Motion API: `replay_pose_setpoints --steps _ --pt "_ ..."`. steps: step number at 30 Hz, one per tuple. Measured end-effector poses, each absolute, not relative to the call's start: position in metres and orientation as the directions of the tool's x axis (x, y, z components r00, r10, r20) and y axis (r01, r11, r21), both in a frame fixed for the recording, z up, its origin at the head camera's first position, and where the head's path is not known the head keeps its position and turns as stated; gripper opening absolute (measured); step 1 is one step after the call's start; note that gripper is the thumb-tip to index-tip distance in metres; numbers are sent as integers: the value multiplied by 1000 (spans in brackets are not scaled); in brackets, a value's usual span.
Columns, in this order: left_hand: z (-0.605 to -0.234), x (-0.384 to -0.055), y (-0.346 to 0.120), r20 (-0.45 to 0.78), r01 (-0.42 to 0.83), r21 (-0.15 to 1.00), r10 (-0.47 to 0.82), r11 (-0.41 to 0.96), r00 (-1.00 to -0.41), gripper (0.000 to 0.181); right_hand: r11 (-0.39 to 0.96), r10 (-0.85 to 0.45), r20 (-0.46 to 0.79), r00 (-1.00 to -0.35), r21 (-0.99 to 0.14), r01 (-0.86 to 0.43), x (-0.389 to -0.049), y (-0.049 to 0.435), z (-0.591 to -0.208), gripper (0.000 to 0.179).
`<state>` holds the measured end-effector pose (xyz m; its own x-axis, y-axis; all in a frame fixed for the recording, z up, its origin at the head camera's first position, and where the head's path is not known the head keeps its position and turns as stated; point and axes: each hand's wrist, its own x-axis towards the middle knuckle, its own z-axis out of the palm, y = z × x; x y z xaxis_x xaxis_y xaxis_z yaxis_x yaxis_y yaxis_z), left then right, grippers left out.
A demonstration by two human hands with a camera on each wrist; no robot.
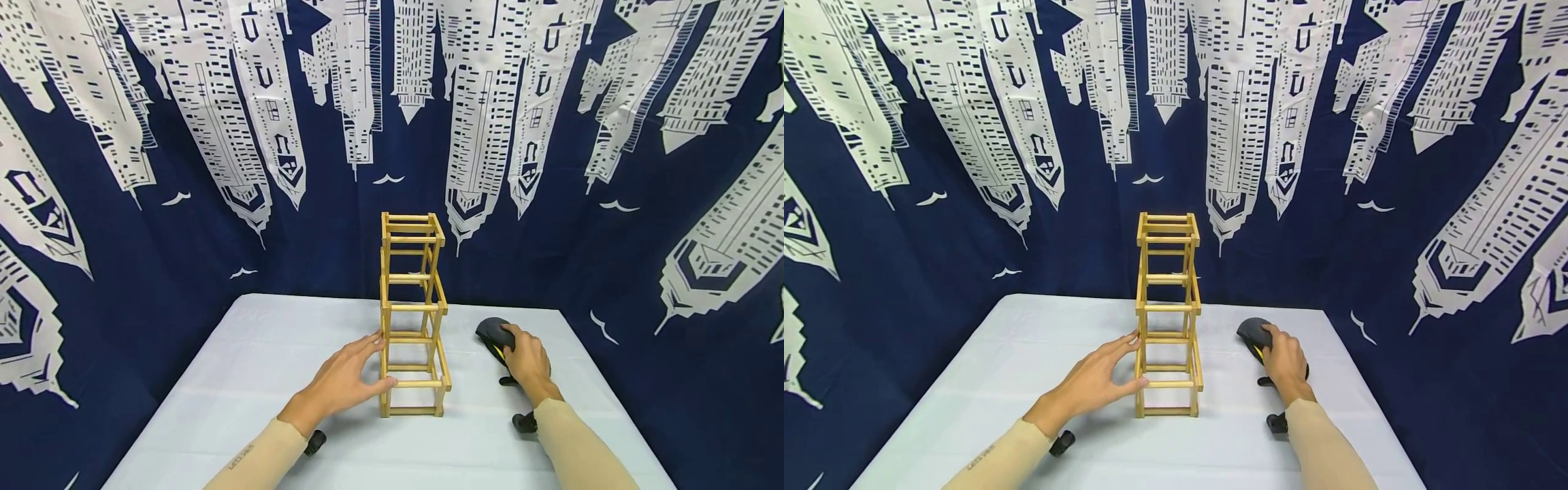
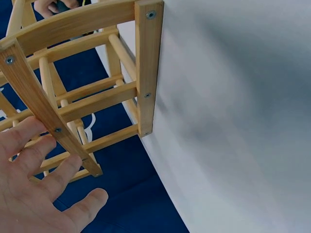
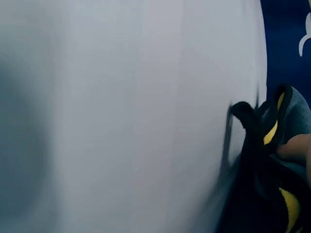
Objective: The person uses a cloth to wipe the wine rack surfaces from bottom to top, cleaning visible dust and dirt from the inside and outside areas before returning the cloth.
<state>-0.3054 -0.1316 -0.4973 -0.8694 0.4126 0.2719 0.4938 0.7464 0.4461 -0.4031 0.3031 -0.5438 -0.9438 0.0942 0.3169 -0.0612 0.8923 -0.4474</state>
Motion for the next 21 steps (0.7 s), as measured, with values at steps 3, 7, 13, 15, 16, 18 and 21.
replay_pose_setpoints --steps 3,7,13,15,16,18,21 --pt "-494 -306 -132 269 497 448 418 743 -868 91 885 96 363 -927 -458 -88 -396 302 -540 56" --pt "-493 -307 -132 255 494 479 424 725 -869 92 881 92 423 -902 -457 -125 -386 300 -535 57" --pt "-494 -311 -133 229 460 559 404 690 -885 94 864 63 489 -870 -464 -198 -367 294 -526 59" --pt "-493 -313 -133 229 455 567 399 686 -888 93 856 53 522 -852 -463 -230 -359 291 -522 59" --pt "-493 -313 -133 229 456 567 401 686 -887 92 852 47 541 -840 -461 -249 -356 290 -521 59" --pt "-492 -314 -134 222 459 564 409 686 -885 91 844 35 582 -812 -452 -288 -348 287 -519 58" --pt "-492 -315 -135 211 463 566 423 681 -881 86 829 10 652 -758 -429 -359 -335 281 -515 57"
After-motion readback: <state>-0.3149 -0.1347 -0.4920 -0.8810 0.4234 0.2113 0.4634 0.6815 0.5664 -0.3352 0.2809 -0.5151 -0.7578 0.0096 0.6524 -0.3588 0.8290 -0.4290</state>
